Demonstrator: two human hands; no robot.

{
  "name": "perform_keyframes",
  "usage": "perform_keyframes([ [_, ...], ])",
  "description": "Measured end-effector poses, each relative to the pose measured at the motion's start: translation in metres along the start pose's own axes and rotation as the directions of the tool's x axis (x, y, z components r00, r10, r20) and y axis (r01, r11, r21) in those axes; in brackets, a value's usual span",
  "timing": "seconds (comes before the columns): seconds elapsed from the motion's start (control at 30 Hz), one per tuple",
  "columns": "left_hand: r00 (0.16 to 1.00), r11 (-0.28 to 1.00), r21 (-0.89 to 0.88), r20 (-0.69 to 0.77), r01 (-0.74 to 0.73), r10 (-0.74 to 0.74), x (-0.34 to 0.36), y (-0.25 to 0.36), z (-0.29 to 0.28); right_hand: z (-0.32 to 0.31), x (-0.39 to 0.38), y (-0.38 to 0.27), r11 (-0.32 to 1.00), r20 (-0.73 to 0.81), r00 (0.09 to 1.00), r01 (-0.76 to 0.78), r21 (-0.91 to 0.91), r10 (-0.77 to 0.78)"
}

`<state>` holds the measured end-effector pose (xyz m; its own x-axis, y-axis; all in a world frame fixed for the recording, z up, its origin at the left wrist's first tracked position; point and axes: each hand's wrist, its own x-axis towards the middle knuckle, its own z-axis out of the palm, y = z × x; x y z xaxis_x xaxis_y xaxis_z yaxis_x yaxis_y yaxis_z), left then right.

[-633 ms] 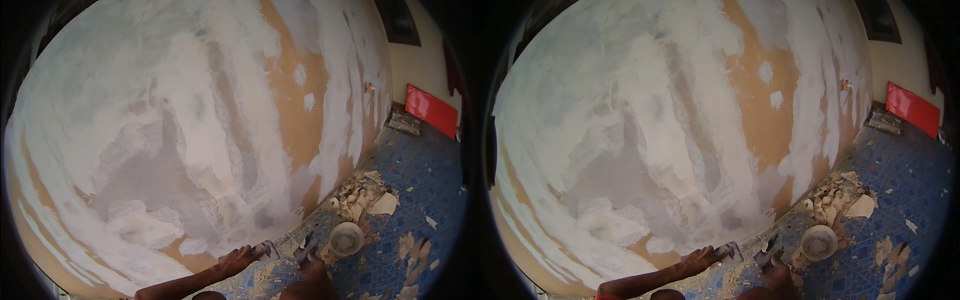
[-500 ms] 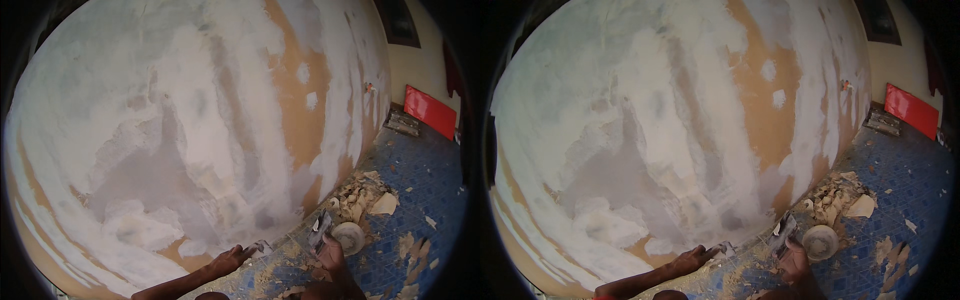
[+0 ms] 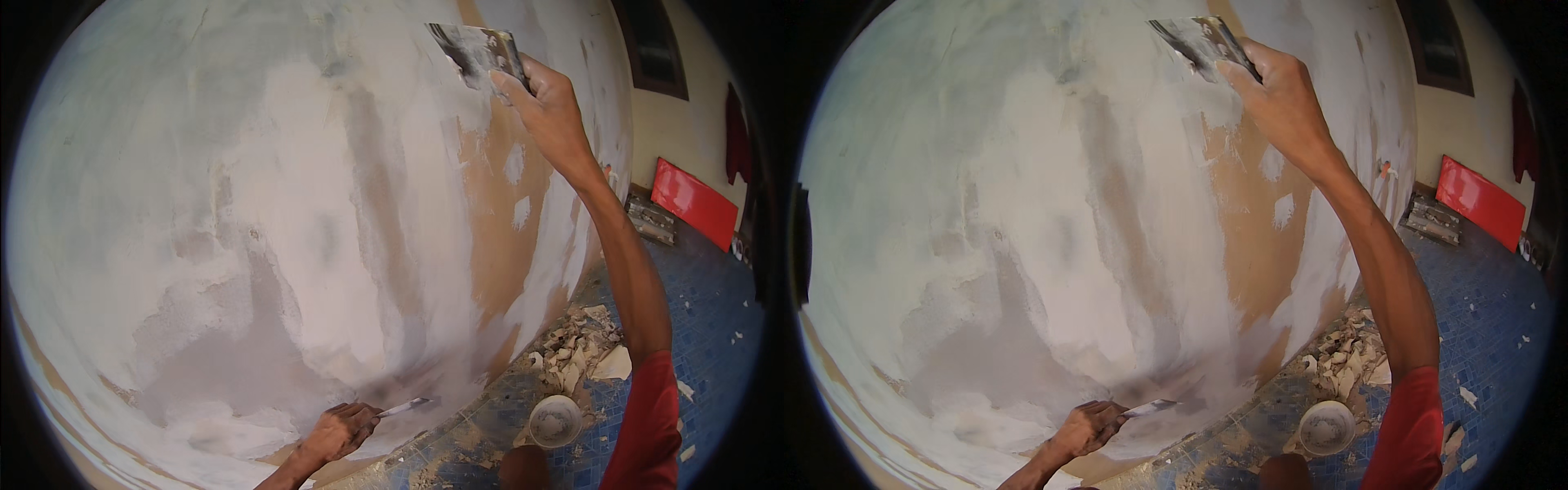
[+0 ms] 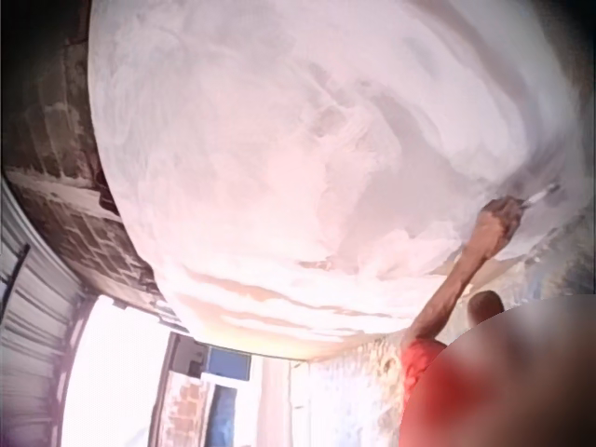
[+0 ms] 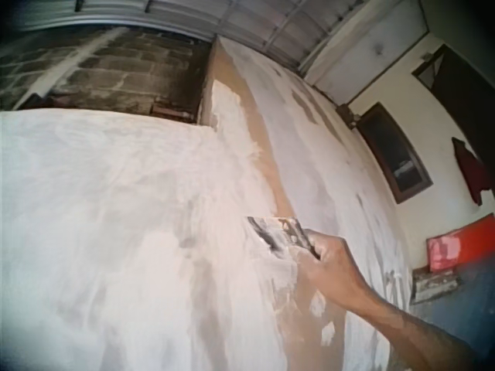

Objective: The person applies white plaster to a wall using a trowel and a smaller scraper. They repeatedly scoop plaster from a bowl on the floor and spread it across the wall surface, smoothing it with the tools.

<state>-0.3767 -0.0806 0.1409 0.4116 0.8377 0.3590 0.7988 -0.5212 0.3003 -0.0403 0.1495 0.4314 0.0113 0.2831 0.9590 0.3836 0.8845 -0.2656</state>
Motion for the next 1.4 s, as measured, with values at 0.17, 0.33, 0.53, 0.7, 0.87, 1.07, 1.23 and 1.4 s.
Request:
perform_keyframes([
  [0.17, 0.987, 0.992, 0.044, -0.107, 0.122, -0.116, -0.014, 0.023, -0.037, 0.037, 0.059, 0.014, 0.927, 0.027, 0.953, 0.300, -0.224, -0.302],
  [0.33, 0.924, 0.933, -0.073, -0.130, 0.353, -0.360, -0.067, 0.045, -0.041, 0.097, 0.009, 0.039, 0.810, 0.040, 0.868, 0.478, -0.341, -0.495],
  [0.53, 0.846, 0.864, -0.191, -0.190, 0.465, -0.498, -0.114, 0.075, -0.001, 0.080, -0.062, 0.032, 0.810, 0.127, 0.871, 0.489, -0.323, -0.475],
  [0.7, 0.725, 0.712, -0.372, -0.132, 0.596, -0.676, -0.132, 0.096, 0.020, 0.040, 0.001, 0.033, 0.834, -0.032, 0.878, 0.441, -0.331, -0.477],
  [0.87, 0.702, 0.727, -0.305, -0.209, 0.615, -0.681, -0.152, 0.105, 0.037, 0.046, 0.073, 0.052, 0.739, 0.034, 0.798, 0.573, -0.356, -0.602],
  [1.07, 0.652, 0.673, -0.240, -0.170, 0.700, -0.739, -0.170, 0.099, 0.048, 0.060, 0.007, 0.059, 0.748, 0.121, 0.807, 0.584, -0.317, -0.579],
  [1.23, 0.588, 0.618, -0.223, -0.192, 0.754, -0.786, -0.163, 0.093, 0.051, 0.037, -0.026, 0.057, 0.745, 0.188, 0.800, 0.599, -0.293, -0.569],
  [1.4, 0.575, 0.603, -0.191, -0.183, 0.775, -0.797, -0.139, 0.096, 0.048, 0.045, 0.026, 0.041, 0.906, 0.027, 0.956, 0.286, -0.313, -0.292],
])
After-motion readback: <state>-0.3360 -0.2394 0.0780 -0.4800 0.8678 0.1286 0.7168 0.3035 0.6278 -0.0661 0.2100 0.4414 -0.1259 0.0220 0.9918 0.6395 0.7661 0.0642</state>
